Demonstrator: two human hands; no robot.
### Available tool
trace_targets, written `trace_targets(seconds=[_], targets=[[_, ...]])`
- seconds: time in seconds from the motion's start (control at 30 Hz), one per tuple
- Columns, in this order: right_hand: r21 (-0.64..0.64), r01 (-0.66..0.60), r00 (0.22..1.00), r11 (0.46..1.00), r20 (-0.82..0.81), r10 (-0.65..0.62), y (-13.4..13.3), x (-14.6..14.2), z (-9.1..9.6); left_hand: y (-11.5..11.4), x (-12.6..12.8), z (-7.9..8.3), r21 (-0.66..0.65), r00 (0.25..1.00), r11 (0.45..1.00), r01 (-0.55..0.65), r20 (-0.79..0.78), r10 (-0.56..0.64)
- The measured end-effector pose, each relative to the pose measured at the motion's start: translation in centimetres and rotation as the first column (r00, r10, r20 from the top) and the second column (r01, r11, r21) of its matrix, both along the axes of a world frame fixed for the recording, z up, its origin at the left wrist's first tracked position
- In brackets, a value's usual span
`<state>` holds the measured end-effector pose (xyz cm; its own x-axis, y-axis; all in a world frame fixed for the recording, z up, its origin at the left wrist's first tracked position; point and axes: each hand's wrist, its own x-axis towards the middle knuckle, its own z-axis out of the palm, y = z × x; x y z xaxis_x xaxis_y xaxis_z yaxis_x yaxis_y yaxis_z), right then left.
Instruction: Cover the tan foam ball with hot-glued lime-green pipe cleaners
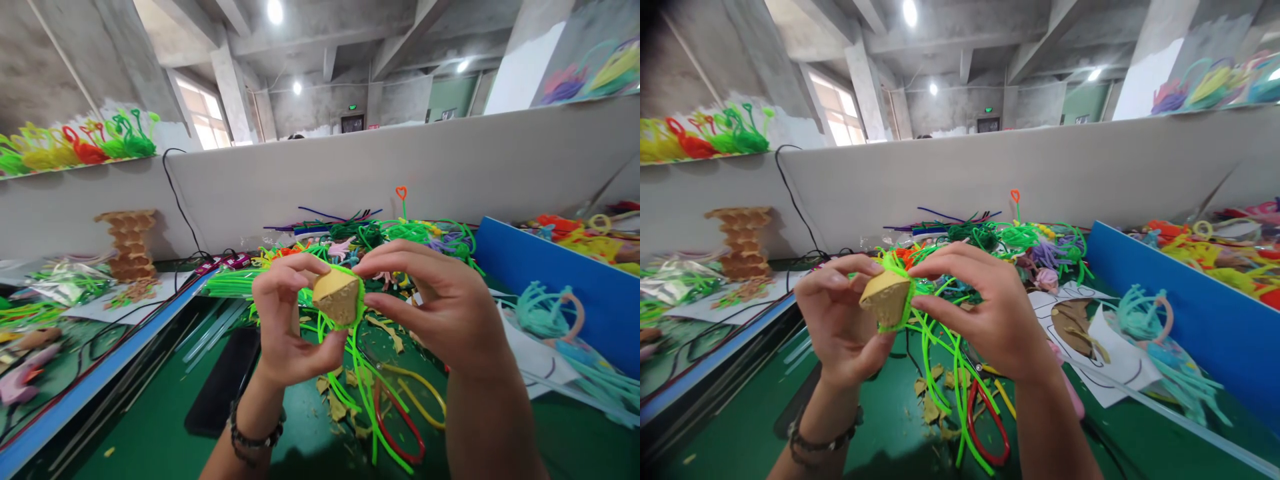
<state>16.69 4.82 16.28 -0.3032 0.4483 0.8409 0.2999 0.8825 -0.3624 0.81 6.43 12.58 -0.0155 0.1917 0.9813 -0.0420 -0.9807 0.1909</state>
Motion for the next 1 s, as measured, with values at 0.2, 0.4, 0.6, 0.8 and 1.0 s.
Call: trace_targets(seconds=[0.2,0.4,0.6,0.8,1.0], targets=[[0.004,-0.003,1.0,1.0,0.009,0.003,0.0,0.1,0.0,-0.1,-0.1,0.1,0.03,1.0,0.999,-0.021,-0.018,0.021],[0.01,0.025,0.998,1.0,0.06,-0.025,-0.3,0.4,0.1,-0.1,0.1,-0.1,0.052,0.997,0.996,-0.066,-0.036,0.068],[0.031,0.089,0.991,0.996,0.093,-0.091,-1.0,0.5,0.3,0.1,0.5,-0.5,0.089,0.998,0.995,-0.049,-0.026,0.051],[0.094,0.176,0.971,0.98,0.145,-0.188,-1.5,0.8,0.3,0.1,0.7,-0.6,0.126,0.995,0.988,-0.094,-0.021,0.098],[0.087,0.189,0.966,0.978,0.166,-0.201,-1.5,0.8,0.3,0.0,0.8,-0.6,0.104,0.993,0.989,-0.109,-0.024,0.112]])
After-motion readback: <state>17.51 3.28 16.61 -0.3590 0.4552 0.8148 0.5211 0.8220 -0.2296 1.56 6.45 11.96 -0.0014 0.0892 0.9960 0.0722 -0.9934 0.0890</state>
